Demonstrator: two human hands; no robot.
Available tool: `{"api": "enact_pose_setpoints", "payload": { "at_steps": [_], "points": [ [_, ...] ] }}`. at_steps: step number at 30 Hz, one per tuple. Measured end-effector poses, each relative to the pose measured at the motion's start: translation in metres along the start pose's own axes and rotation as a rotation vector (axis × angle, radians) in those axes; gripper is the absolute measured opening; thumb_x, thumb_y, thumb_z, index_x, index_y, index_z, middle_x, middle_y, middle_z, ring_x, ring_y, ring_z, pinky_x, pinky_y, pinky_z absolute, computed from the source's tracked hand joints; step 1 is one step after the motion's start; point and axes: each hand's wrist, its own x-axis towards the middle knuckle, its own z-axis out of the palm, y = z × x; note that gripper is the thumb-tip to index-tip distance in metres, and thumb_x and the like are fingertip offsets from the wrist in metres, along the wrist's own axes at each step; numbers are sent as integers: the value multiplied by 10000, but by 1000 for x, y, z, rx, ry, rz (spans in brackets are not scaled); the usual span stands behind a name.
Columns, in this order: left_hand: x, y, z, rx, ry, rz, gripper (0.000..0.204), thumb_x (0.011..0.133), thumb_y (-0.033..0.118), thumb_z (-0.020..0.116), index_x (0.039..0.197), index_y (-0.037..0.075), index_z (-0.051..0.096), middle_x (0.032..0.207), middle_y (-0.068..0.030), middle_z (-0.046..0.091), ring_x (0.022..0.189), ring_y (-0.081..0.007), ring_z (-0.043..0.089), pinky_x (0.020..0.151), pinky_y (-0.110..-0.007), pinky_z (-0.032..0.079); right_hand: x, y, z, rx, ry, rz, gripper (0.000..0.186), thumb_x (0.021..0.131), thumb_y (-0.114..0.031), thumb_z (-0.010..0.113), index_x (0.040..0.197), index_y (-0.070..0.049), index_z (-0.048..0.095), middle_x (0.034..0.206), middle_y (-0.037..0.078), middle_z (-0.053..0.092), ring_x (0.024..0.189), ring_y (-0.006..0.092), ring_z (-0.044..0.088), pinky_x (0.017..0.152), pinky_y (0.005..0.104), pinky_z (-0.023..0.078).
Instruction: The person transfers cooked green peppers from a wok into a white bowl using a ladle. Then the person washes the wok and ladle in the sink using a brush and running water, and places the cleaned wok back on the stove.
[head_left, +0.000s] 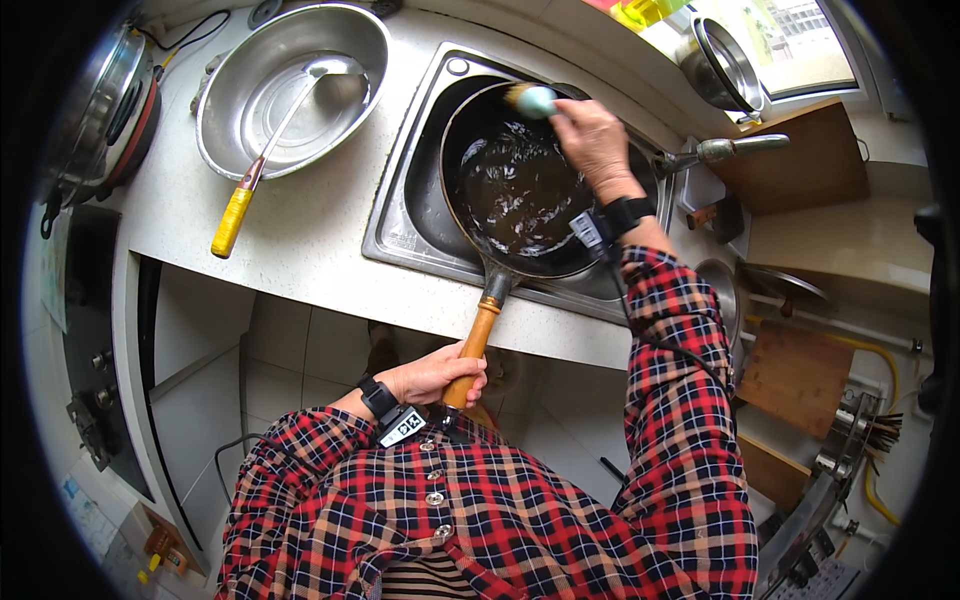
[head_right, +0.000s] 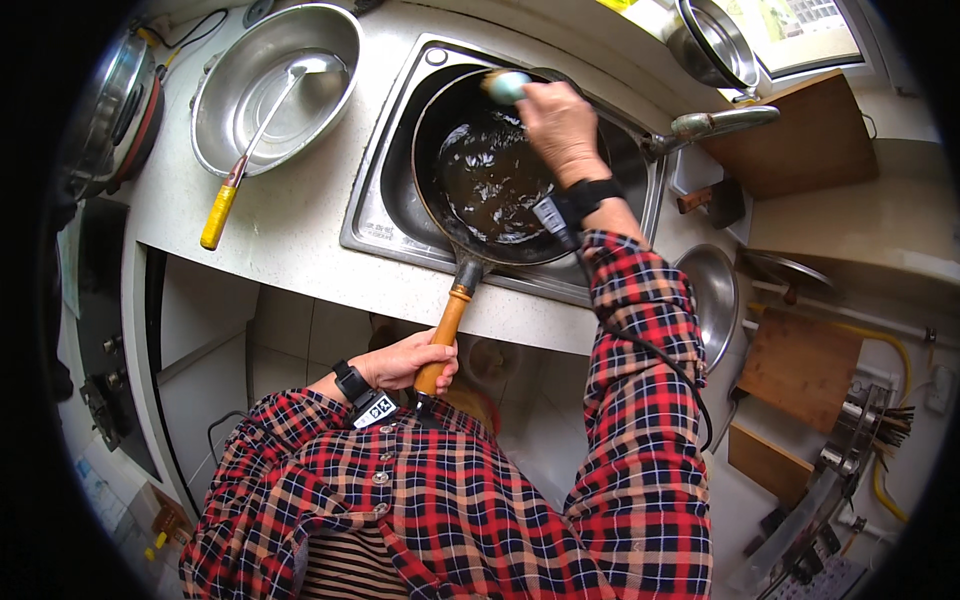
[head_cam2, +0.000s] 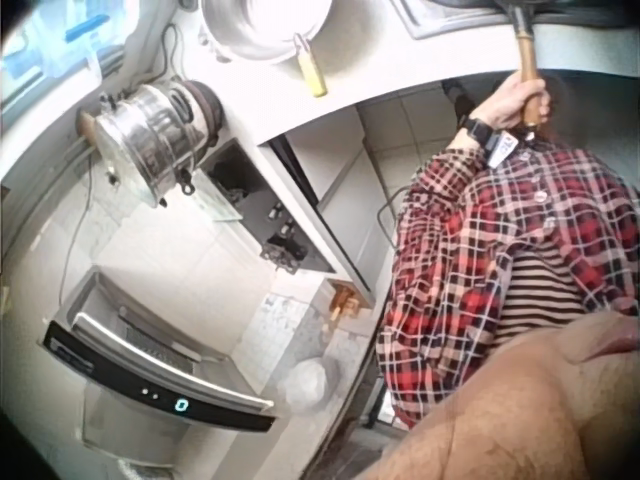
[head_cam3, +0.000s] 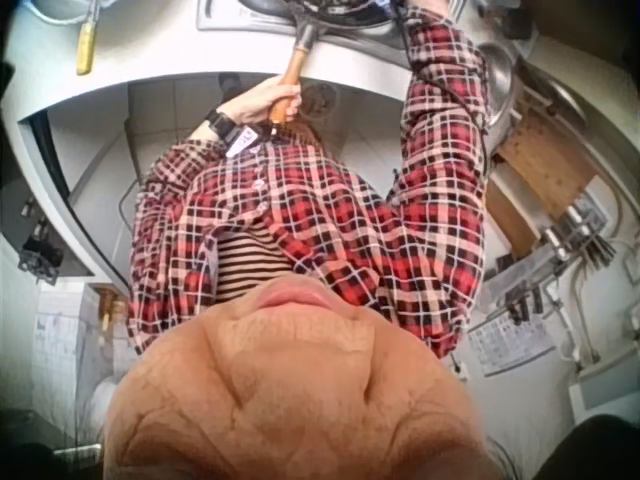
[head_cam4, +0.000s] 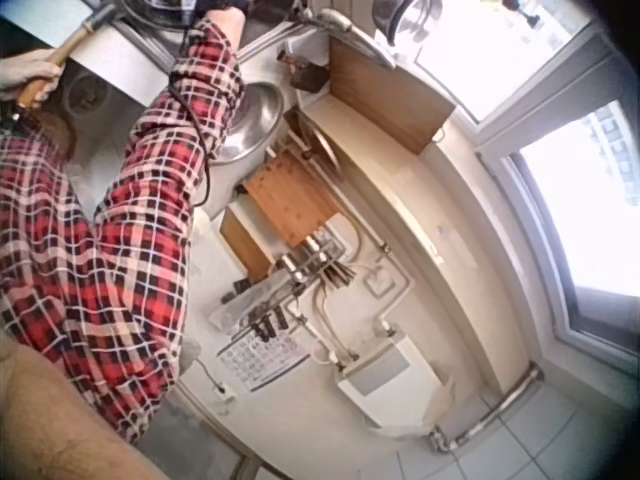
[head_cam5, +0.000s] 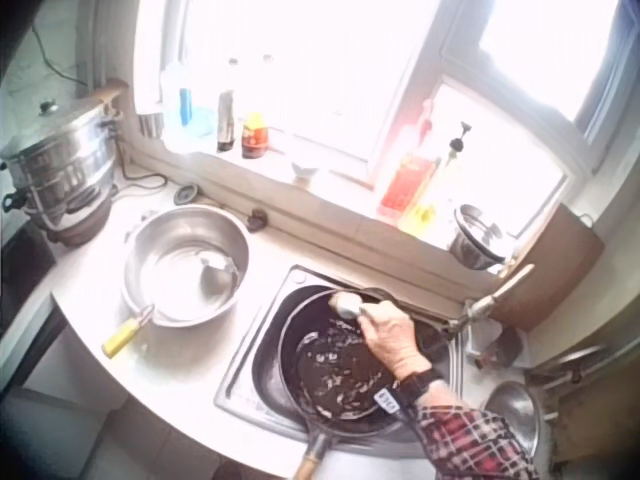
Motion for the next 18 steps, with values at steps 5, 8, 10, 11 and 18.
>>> {"api": "enact_pose_setpoints", "payload": {
  "at_steps": [5, 8, 10, 11, 18],
  "points": [
    [-1, 0, 6, -15, -5, 34, 220, 972, 180, 571, 1090, 78, 417, 795, -50, 559, 697, -147, 579, 663, -301, 527, -68, -47, -30, 646, -468, -175, 247, 832, -65, 683, 1076, -24, 688, 934, 147, 696, 814, 264, 673, 725, 335, 531],
    [0, -2, 7, -35, -5, 54, 211, 976, 171, 554, 1107, 77, 419, 791, -52, 554, 690, -150, 573, 659, -297, 516, -94, -22, -77, 317, -900, -1, 272, 815, -103, 694, 1087, -88, 706, 1011, 124, 702, 930, 291, 670, 817, 354, 528],
    [1, -4, 6, -41, -26, 86, 204, 983, 178, 540, 1111, 77, 417, 788, -55, 551, 688, -151, 571, 659, -297, 511, -93, 2, -96, -42, -884, -13, 230, 787, -146, 727, 1012, -190, 736, 920, 72, 693, 892, 274, 662, 763, 377, 537],
    [1, -6, 5, -45, -26, 93, 201, 987, 181, 532, 1112, 77, 416, 787, -57, 550, 686, -152, 570, 658, -298, 508, -86, 15, -102, -156, -838, -18, 217, 777, -131, 728, 984, -197, 738, 881, 66, 682, 874, 271, 660, 755, 377, 538],
    [5, -16, 3, -100, -58, 172, 201, 1004, 201, 491, 1128, 69, 403, 775, -61, 531, 662, -146, 541, 650, -298, 487, -32, 54, -100, -392, -607, -107, 220, 762, -54, 630, 908, -168, 748, 856, 100, 670, 828, 304, 679, 729, 425, 546]
  ]
}}
